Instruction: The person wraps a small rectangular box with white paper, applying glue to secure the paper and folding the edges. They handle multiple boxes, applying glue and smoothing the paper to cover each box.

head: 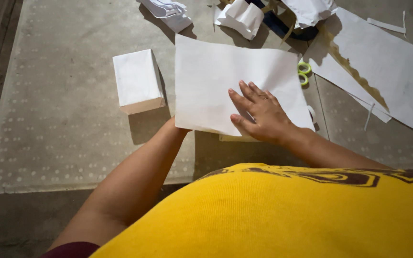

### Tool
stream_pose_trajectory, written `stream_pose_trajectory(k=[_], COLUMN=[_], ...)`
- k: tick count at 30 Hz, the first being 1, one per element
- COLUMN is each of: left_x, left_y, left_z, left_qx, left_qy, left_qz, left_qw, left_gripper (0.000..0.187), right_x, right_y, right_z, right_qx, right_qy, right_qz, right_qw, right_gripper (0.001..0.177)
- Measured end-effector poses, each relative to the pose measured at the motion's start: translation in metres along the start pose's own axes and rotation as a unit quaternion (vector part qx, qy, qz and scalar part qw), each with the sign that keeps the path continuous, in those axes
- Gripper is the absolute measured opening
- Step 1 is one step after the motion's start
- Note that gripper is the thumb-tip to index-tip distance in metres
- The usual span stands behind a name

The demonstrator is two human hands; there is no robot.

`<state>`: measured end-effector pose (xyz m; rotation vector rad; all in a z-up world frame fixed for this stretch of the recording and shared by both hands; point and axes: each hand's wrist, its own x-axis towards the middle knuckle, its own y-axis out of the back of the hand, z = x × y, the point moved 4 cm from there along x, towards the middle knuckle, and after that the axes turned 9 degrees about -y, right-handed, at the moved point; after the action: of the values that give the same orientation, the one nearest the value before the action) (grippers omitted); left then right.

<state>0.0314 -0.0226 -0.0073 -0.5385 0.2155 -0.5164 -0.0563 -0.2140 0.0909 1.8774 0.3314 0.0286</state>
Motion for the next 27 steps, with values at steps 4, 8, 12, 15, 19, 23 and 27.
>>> stream_pose_trajectory(k=[4, 8, 12, 15, 19, 23, 27], left_x=[0.003, 0.003, -0.002, -0.003, -0.002, -0.001, -0.014], left_y=[-0.002, -0.002, 0.001, 0.002, 0.006, 0.007, 0.008], left_z=[0.001, 0.0, -0.004, -0.006, -0.004, 0.004, 0.024], left_qx=[-0.005, -0.005, -0.005, -0.006, -0.005, 0.0, 0.016], left_qy=[-0.004, -0.005, -0.001, -0.004, -0.006, -0.004, 0.006], left_qz=[-0.008, -0.008, 0.0, 0.003, 0.007, 0.014, 0.047], left_qw=[1.0, 1.0, 1.0, 1.0, 1.0, 1.0, 0.999], left_gripper=[0.061, 0.063, 0.065, 0.066, 0.068, 0.069, 0.071], right_x=[-0.006, -0.007, -0.004, -0.002, 0.002, 0.003, 0.003], right_y=[-0.005, -0.008, -0.005, -0.001, 0.003, 0.005, 0.004], right_z=[-0.004, -0.005, -0.006, -0.007, -0.011, -0.012, -0.012], right_qx=[-0.067, -0.076, -0.11, -0.138, -0.148, -0.143, -0.151], right_qy=[-0.008, 0.001, 0.025, 0.024, 0.02, 0.033, 0.03], right_qz=[-0.012, -0.005, 0.001, -0.024, -0.055, -0.053, -0.063], right_qw=[0.998, 0.997, 0.994, 0.99, 0.987, 0.988, 0.986], right_gripper=[0.075, 0.078, 0.08, 0.079, 0.079, 0.08, 0.078])
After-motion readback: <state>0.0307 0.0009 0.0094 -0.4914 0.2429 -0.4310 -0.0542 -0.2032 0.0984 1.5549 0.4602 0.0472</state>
